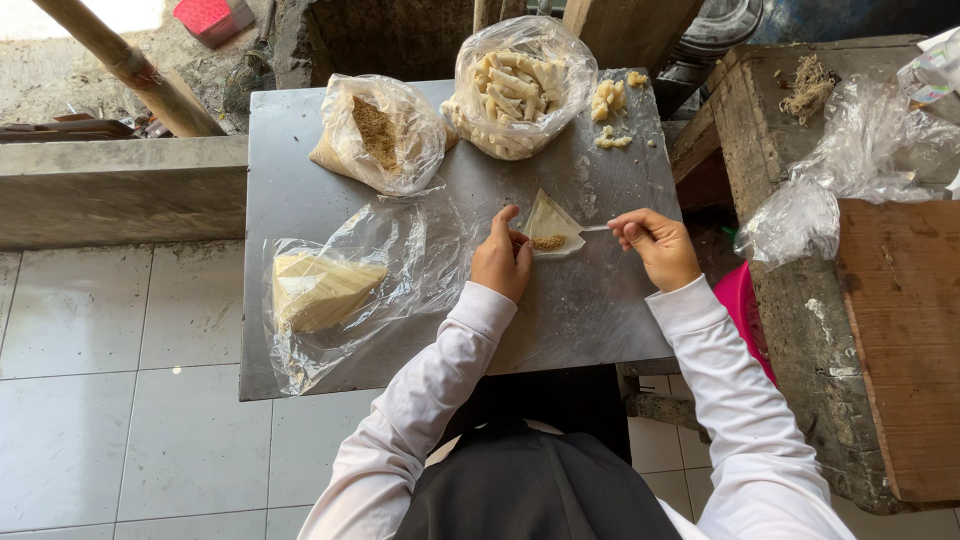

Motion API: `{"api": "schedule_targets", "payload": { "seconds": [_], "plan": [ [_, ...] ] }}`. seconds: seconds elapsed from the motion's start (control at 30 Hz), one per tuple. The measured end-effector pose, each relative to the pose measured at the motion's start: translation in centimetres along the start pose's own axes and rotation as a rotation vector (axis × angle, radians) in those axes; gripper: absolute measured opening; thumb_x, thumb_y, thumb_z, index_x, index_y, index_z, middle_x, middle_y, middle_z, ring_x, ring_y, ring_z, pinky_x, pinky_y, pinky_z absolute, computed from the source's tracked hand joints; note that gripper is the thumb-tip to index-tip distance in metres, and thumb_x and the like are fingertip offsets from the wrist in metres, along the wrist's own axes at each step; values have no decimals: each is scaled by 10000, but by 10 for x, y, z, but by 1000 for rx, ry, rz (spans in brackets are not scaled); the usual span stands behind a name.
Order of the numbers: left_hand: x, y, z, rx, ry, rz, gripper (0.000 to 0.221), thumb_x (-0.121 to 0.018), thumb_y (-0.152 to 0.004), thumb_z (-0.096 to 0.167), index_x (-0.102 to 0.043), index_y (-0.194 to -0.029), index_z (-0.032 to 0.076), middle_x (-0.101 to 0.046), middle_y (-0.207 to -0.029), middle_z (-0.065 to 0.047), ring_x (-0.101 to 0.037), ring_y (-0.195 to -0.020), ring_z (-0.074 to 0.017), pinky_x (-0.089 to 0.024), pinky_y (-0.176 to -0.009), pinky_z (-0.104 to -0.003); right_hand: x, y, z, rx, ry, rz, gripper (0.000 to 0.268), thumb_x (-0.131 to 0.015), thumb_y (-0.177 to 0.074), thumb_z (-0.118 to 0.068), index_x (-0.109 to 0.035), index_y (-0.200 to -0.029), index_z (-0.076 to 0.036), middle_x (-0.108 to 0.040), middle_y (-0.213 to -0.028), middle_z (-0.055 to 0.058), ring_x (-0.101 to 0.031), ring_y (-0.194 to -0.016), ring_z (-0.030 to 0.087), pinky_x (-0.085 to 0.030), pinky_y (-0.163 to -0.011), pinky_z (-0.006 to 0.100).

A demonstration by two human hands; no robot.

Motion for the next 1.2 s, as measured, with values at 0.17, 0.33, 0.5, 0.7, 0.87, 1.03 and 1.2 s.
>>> {"api": "schedule_targets", "payload": {
  "seconds": [0.17,0.33,0.5,0.7,0.87,1.03,1.2],
  "plan": [
    [0,1,-2,2,3,21,478,-639,-956,74,-467,-1400,37,-757,-957,-162,-747,-847,-345,-583,-753,-403,-45,-28,-72,178,-73,16,216,-541,-1111,-172,-691,-1182,-33,-670,-946,26,-577,-798,83,-502,-732,221],
    [-13,-3,-16,-60,42,25,448,-612,-954,83,-488,-1383,48,-756,-966,-143,-743,-853,-338,-570,-775,-411,-178,-95,-118,418,94,-4,325,-492,-1128,-298,-705,-1164,-55,-688,-882,44,-587,-728,87,-515,-663,240],
    [-34,2,-31,-153,-117,-12,451,-632,-917,87,-498,-1348,65,-758,-963,-114,-736,-847,-322,-549,-784,-420,-262,-144,-121,377,553,-248,649,-525,-1081,-491,-429,-1493,1,-628,-865,133,-578,-731,153,-548,-667,288],
    [-18,4,-14,-115,-43,-6,528,-634,-897,80,-461,-1396,71,-768,-971,-71,-734,-836,-292,-529,-781,-422,-130,-85,-134,425,491,108,422,-664,-1033,-358,-659,-1277,-14,-645,-878,55,-600,-722,126,-491,-644,296],
    [-18,0,0,-125,-94,5,562,-659,-892,53,-442,-1407,115,-780,-969,-48,-753,-841,-262,-525,-771,-411,-48,-11,-64,224,757,284,165,-755,-949,-142,-721,-1029,-2,-633,-942,140,-648,-773,242,-514,-690,342],
    [-18,1,5,-130,-144,34,586,-696,-880,77,-447,-1409,118,-769,-959,-32,-747,-860,-251,-509,-792,-396,-50,15,-15,81,694,270,152,-767,-894,-113,-717,-975,5,-646,-974,144,-680,-797,248,-554,-721,341],
    [-19,1,9,-102,-185,43,560,-731,-884,127,-478,-1384,129,-766,-943,-17,-746,-858,-236,-492,-802,-386,-72,14,-32,115,575,260,109,-744,-921,-80,-716,-986,3,-698,-974,135,-708,-816,246,-562,-719,340]
  ]
}}
Point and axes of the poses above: each hand's wrist, its own y-axis away from the middle knuckle, its own x-axis out of the back of the hand, z = x × y, the point moved 10 cm from there along -y, towards the middle knuckle
